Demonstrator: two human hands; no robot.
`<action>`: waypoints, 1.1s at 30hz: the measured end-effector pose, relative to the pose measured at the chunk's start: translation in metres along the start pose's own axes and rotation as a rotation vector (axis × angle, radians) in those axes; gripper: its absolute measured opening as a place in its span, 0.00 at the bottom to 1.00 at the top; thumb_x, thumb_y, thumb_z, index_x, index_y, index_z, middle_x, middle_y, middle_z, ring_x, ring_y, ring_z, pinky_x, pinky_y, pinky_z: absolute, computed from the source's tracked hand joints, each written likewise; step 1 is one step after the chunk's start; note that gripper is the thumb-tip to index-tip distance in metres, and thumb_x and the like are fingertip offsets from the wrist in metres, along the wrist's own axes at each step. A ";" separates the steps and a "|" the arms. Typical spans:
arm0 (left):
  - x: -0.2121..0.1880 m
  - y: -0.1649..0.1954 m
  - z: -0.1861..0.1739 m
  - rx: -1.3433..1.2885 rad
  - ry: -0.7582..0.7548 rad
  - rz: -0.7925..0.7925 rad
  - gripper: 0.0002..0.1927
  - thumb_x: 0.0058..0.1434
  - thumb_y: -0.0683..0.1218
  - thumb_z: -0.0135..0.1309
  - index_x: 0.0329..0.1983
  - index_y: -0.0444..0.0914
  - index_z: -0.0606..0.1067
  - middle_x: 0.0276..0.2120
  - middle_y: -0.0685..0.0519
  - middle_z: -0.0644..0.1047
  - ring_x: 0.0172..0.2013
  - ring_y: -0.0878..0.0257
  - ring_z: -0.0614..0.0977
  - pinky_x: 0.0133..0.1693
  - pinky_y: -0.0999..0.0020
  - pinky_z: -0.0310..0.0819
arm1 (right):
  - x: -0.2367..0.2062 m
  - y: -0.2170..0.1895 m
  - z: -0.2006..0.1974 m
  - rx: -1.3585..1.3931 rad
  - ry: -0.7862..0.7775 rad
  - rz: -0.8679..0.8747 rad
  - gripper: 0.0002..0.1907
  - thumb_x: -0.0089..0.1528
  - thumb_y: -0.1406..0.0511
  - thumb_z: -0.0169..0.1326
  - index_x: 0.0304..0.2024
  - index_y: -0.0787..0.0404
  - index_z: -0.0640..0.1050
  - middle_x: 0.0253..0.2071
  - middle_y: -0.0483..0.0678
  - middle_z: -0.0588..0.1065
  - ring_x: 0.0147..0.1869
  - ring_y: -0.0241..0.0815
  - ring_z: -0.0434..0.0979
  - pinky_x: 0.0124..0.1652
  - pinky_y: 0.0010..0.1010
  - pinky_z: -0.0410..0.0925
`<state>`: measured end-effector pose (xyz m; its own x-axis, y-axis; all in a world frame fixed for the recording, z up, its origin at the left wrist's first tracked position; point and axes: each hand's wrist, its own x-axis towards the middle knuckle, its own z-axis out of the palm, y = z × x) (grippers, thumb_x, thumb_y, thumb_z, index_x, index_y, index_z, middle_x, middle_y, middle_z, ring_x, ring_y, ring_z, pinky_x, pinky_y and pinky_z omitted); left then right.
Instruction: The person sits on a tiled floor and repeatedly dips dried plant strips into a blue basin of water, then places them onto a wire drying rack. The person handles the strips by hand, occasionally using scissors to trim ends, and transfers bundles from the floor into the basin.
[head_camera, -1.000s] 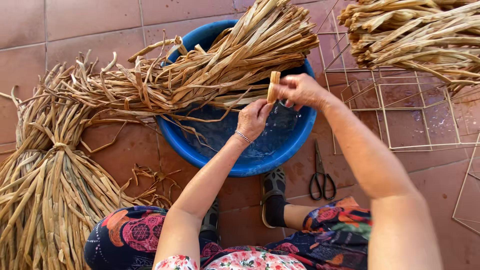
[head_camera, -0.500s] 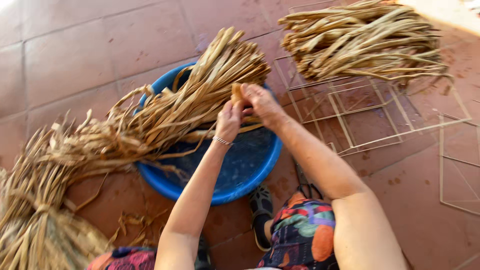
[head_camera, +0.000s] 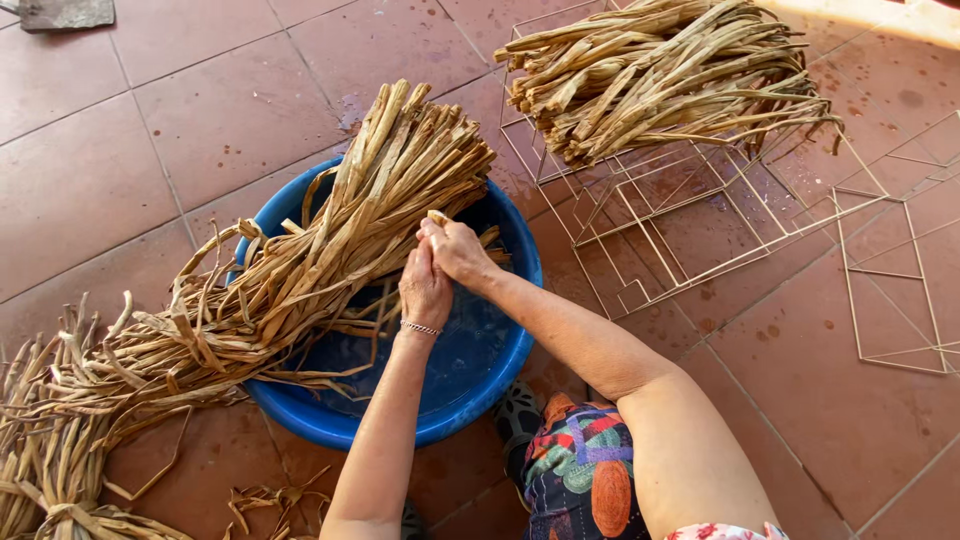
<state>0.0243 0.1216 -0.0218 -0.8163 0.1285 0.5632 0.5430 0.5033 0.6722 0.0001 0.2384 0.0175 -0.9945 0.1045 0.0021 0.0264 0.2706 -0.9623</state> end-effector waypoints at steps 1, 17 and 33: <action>-0.002 -0.003 -0.001 -0.045 0.007 0.067 0.19 0.79 0.48 0.47 0.64 0.29 0.74 0.49 0.39 0.79 0.48 0.50 0.83 0.46 0.60 0.74 | 0.001 0.000 -0.002 0.068 -0.022 0.000 0.27 0.71 0.51 0.46 0.44 0.68 0.82 0.39 0.54 0.82 0.42 0.42 0.81 0.47 0.35 0.73; -0.010 0.014 -0.089 0.259 -0.197 0.107 0.07 0.65 0.45 0.57 0.44 0.39 0.77 0.36 0.50 0.77 0.42 0.51 0.78 0.44 0.55 0.65 | -0.035 -0.009 -0.072 -0.751 -0.363 -0.464 0.19 0.65 0.60 0.55 0.58 0.58 0.77 0.49 0.57 0.78 0.51 0.56 0.79 0.48 0.42 0.72; 0.011 0.025 -0.112 0.329 -0.092 0.365 0.15 0.65 0.39 0.56 0.54 0.39 0.72 0.43 0.49 0.76 0.46 0.50 0.78 0.52 0.54 0.70 | -0.063 -0.014 -0.045 -0.030 -0.728 0.241 0.15 0.68 0.59 0.43 0.56 0.48 0.71 0.35 0.38 0.74 0.34 0.34 0.74 0.36 0.30 0.71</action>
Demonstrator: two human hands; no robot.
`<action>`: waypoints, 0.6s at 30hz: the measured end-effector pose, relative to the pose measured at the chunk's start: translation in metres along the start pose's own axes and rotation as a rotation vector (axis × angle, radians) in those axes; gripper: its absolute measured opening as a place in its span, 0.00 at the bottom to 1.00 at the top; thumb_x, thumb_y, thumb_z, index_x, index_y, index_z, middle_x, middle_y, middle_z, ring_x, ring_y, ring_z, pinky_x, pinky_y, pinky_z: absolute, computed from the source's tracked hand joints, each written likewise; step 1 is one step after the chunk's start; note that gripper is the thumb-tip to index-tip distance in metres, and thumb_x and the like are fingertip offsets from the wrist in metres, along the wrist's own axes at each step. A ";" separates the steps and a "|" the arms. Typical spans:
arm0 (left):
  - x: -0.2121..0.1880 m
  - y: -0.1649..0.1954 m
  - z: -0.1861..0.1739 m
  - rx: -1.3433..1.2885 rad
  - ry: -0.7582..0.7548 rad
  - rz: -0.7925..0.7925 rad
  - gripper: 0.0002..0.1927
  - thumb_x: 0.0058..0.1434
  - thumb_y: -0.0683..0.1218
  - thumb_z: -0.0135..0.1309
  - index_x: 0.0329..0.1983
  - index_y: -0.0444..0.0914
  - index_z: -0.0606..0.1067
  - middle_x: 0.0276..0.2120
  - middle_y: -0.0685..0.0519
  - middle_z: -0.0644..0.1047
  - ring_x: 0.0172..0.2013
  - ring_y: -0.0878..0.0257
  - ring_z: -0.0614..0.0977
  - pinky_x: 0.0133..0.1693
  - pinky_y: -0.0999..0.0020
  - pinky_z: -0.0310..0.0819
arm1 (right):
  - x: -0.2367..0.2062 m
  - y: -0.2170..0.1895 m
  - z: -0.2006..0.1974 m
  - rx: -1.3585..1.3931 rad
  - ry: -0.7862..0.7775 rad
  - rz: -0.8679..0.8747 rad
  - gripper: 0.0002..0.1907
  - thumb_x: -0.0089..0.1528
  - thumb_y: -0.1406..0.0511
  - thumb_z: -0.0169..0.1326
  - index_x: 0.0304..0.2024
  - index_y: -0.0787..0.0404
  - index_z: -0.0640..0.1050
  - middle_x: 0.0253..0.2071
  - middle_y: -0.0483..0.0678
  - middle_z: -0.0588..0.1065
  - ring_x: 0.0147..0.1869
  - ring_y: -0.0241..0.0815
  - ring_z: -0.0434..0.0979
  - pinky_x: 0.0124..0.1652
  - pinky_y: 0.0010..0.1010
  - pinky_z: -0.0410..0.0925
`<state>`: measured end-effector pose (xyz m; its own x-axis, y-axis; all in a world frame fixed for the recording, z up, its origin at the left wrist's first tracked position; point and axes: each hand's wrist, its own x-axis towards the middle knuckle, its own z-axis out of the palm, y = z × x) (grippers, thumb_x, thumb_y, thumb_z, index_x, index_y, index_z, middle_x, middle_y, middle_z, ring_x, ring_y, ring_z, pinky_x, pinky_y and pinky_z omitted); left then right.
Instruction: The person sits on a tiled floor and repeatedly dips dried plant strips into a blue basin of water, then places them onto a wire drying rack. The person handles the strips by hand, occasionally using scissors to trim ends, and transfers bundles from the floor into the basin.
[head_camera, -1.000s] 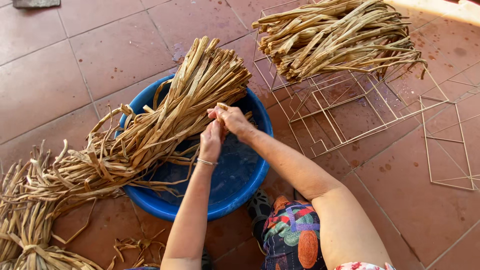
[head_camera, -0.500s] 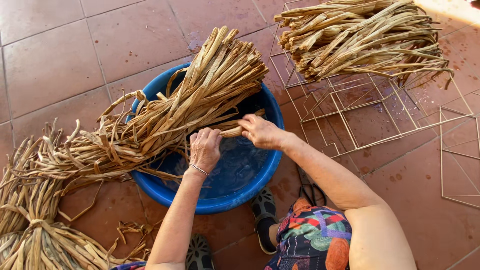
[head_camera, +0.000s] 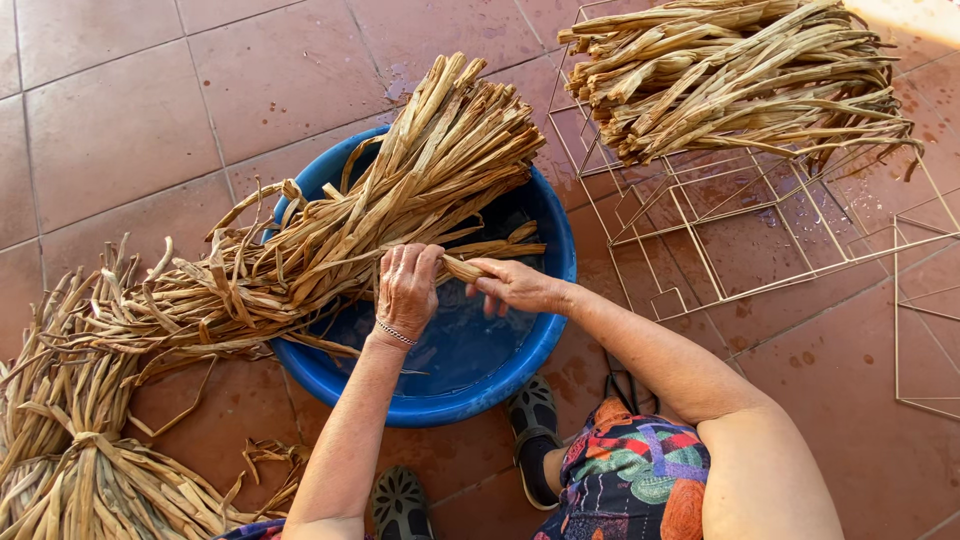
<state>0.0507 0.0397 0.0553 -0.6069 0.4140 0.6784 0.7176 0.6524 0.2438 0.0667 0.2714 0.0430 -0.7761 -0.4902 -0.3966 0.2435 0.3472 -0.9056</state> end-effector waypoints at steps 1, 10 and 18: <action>-0.001 -0.001 0.002 0.001 0.000 0.011 0.15 0.64 0.39 0.56 0.53 0.38 0.72 0.43 0.48 0.76 0.46 0.50 0.78 0.52 0.54 0.70 | -0.001 -0.002 0.000 0.079 -0.028 0.036 0.15 0.67 0.59 0.43 0.57 0.44 0.70 0.33 0.37 0.76 0.30 0.34 0.72 0.34 0.29 0.70; -0.033 -0.015 0.048 0.055 -0.242 -0.145 0.03 0.69 0.41 0.54 0.39 0.38 0.73 0.32 0.48 0.75 0.35 0.51 0.79 0.38 0.55 0.76 | 0.005 0.010 -0.008 -0.886 0.461 -0.509 0.03 0.64 0.69 0.51 0.37 0.62 0.75 0.33 0.53 0.77 0.39 0.55 0.80 0.37 0.43 0.72; -0.040 -0.009 0.048 -1.495 -0.495 -1.154 0.08 0.64 0.44 0.61 0.36 0.36 0.75 0.24 0.59 0.72 0.22 0.72 0.67 0.24 0.76 0.60 | 0.001 0.010 -0.013 -0.957 0.517 -0.602 0.08 0.56 0.74 0.53 0.37 0.61 0.73 0.34 0.52 0.76 0.41 0.56 0.79 0.39 0.44 0.72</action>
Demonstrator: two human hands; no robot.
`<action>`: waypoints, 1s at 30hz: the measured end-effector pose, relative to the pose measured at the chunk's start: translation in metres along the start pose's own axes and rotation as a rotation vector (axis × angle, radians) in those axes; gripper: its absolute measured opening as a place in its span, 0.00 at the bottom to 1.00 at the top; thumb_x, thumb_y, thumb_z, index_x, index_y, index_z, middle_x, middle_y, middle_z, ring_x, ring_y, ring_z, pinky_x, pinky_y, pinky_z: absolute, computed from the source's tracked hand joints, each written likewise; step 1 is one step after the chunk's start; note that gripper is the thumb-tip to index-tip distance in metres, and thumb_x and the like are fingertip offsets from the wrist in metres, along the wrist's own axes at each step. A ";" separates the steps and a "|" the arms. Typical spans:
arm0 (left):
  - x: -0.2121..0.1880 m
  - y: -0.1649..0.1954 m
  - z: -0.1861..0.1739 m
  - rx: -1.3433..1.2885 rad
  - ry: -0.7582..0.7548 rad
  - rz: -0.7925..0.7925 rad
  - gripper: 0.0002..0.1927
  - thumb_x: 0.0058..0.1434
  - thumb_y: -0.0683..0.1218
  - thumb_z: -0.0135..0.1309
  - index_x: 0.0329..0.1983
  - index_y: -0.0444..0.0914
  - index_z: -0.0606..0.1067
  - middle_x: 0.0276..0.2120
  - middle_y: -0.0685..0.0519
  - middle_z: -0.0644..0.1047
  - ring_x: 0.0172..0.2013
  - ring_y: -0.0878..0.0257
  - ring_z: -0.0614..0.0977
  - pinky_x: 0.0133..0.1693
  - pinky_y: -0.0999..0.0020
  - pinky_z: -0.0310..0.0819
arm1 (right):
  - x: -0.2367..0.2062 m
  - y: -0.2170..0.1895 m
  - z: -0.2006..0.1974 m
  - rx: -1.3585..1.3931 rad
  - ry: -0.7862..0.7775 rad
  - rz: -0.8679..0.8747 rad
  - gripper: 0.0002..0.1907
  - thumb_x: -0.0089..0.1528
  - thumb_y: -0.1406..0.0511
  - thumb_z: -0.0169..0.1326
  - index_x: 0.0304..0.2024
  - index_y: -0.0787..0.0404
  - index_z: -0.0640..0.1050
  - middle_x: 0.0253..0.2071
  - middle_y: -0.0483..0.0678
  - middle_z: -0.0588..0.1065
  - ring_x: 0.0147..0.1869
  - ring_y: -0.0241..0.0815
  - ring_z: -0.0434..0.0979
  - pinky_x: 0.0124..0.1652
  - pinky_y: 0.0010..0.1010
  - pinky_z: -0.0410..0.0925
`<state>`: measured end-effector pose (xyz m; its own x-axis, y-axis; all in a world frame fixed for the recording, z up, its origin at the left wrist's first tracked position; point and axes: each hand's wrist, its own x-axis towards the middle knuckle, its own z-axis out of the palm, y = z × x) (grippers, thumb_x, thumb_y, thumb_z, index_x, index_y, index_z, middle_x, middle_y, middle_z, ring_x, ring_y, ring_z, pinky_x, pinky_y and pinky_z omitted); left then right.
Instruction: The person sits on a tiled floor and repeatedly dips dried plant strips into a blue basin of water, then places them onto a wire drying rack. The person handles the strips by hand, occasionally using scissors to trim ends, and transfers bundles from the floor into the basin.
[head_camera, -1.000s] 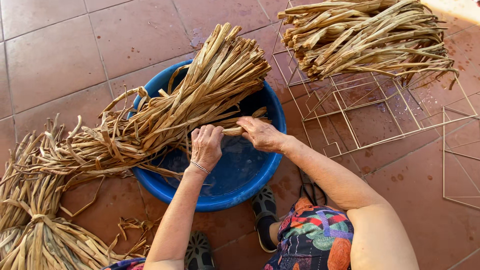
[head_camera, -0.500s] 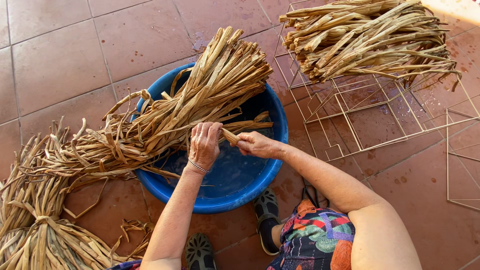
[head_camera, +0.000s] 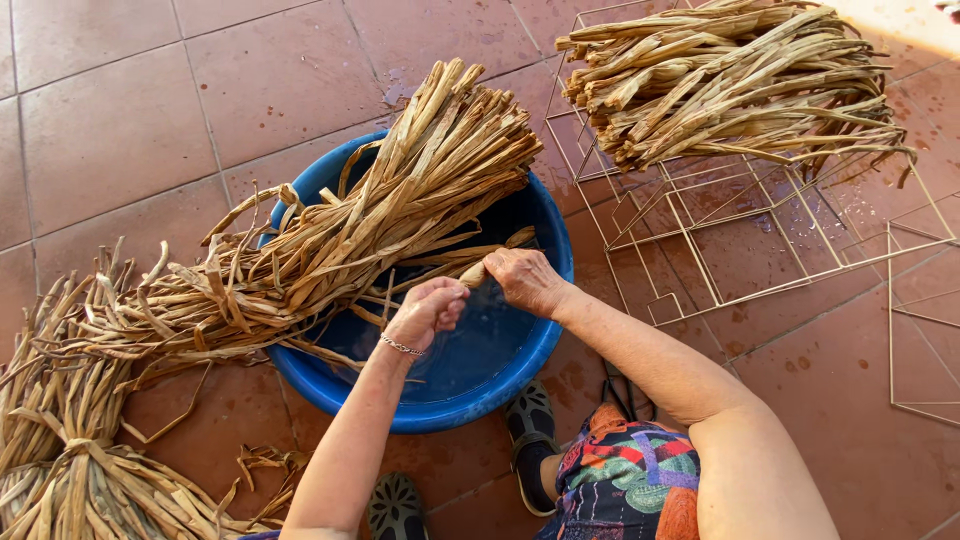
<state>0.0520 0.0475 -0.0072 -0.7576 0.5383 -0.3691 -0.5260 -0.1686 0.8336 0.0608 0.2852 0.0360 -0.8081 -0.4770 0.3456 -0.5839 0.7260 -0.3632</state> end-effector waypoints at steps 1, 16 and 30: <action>-0.002 0.006 0.001 -0.094 0.020 0.016 0.07 0.63 0.45 0.61 0.37 0.37 0.75 0.24 0.59 0.73 0.22 0.74 0.67 0.25 0.78 0.60 | 0.001 -0.003 0.002 0.004 -0.001 0.006 0.09 0.56 0.74 0.53 0.38 0.61 0.73 0.35 0.53 0.75 0.41 0.56 0.79 0.39 0.45 0.72; -0.024 0.036 0.011 1.511 0.362 1.008 0.15 0.61 0.35 0.56 0.52 0.31 0.77 0.38 0.46 0.73 0.42 0.50 0.77 0.45 0.58 0.76 | 0.006 -0.015 0.005 0.320 -0.260 0.206 0.05 0.68 0.66 0.52 0.43 0.63 0.74 0.40 0.56 0.76 0.45 0.59 0.76 0.43 0.47 0.69; -0.010 -0.014 0.000 -0.145 -0.154 0.077 0.12 0.74 0.47 0.54 0.36 0.35 0.76 0.27 0.55 0.74 0.25 0.69 0.73 0.28 0.72 0.68 | 0.009 -0.019 0.002 0.049 -0.041 -0.063 0.07 0.57 0.71 0.55 0.38 0.63 0.75 0.34 0.53 0.74 0.41 0.55 0.77 0.40 0.44 0.71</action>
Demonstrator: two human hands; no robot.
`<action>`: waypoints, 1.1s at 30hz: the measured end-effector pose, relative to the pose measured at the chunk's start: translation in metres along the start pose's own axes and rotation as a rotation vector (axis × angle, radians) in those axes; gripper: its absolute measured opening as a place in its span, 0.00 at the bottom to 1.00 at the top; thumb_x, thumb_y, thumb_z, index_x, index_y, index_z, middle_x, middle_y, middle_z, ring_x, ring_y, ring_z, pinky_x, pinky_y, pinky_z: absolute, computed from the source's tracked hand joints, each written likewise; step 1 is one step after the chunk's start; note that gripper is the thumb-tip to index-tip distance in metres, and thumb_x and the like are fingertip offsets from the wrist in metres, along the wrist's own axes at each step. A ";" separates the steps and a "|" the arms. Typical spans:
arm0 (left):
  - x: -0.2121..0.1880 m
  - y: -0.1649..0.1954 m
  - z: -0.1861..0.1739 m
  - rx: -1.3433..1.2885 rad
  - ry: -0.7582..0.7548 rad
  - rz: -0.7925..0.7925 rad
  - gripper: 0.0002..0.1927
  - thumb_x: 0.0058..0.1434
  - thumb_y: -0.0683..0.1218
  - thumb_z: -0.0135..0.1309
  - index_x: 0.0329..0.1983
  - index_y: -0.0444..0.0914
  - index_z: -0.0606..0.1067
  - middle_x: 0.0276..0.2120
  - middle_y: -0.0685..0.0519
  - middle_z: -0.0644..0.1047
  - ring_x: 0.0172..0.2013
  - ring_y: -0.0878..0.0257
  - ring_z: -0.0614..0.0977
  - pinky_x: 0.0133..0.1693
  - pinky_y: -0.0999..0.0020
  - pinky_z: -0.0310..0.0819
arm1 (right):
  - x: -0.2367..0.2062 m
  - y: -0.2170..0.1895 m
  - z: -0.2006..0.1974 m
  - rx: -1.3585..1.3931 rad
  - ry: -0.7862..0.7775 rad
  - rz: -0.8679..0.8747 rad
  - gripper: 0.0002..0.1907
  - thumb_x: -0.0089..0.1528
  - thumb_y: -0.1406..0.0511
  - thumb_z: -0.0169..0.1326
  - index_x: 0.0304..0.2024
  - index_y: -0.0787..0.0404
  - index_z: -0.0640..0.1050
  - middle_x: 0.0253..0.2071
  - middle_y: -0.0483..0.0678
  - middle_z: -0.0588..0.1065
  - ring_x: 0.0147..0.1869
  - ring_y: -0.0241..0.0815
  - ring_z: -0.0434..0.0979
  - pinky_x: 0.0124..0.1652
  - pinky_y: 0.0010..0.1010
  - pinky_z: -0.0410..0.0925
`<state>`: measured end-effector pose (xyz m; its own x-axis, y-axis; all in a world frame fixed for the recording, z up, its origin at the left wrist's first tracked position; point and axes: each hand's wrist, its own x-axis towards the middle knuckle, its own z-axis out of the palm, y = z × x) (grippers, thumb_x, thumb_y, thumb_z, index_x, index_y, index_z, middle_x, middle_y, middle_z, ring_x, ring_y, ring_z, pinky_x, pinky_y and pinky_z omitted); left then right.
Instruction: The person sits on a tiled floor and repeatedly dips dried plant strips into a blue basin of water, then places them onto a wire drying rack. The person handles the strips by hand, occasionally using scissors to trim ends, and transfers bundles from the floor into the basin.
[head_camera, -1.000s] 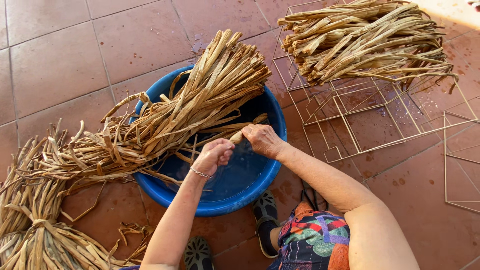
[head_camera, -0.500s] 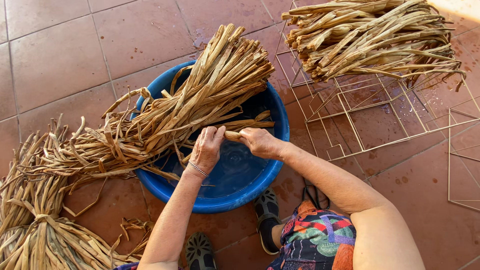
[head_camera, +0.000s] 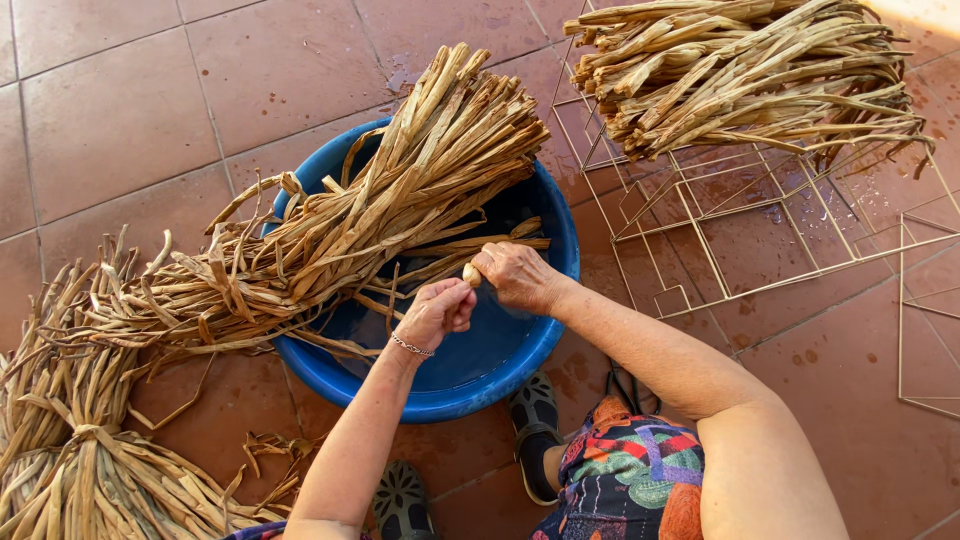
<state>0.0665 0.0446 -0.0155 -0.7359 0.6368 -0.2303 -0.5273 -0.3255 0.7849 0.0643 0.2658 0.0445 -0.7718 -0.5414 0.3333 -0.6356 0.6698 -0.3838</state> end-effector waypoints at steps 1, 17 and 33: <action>0.001 0.001 0.001 -0.001 0.003 -0.005 0.12 0.73 0.46 0.54 0.36 0.34 0.77 0.27 0.53 0.76 0.26 0.68 0.76 0.30 0.71 0.72 | 0.000 0.000 -0.001 0.064 -0.014 0.004 0.07 0.57 0.70 0.56 0.38 0.63 0.75 0.34 0.53 0.74 0.41 0.55 0.77 0.40 0.43 0.71; -0.009 0.018 0.044 0.861 0.426 0.437 0.09 0.64 0.42 0.59 0.45 0.33 0.79 0.33 0.51 0.83 0.33 0.67 0.84 0.36 0.72 0.80 | 0.003 -0.009 0.004 0.013 -0.110 0.073 0.05 0.54 0.72 0.56 0.32 0.63 0.74 0.32 0.55 0.77 0.38 0.58 0.79 0.37 0.46 0.72; 0.018 0.005 0.014 -0.145 0.375 0.512 0.09 0.70 0.42 0.55 0.49 0.32 0.75 0.37 0.50 0.81 0.31 0.67 0.79 0.36 0.73 0.76 | 0.041 0.000 -0.010 1.156 0.099 0.584 0.18 0.64 0.60 0.58 0.54 0.59 0.76 0.44 0.43 0.80 0.38 0.33 0.76 0.38 0.32 0.71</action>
<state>0.0571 0.0643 -0.0077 -0.9938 0.0974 -0.0533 -0.1031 -0.6306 0.7692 0.0330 0.2485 0.0672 -0.9646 -0.2472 -0.0915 0.1091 -0.0583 -0.9923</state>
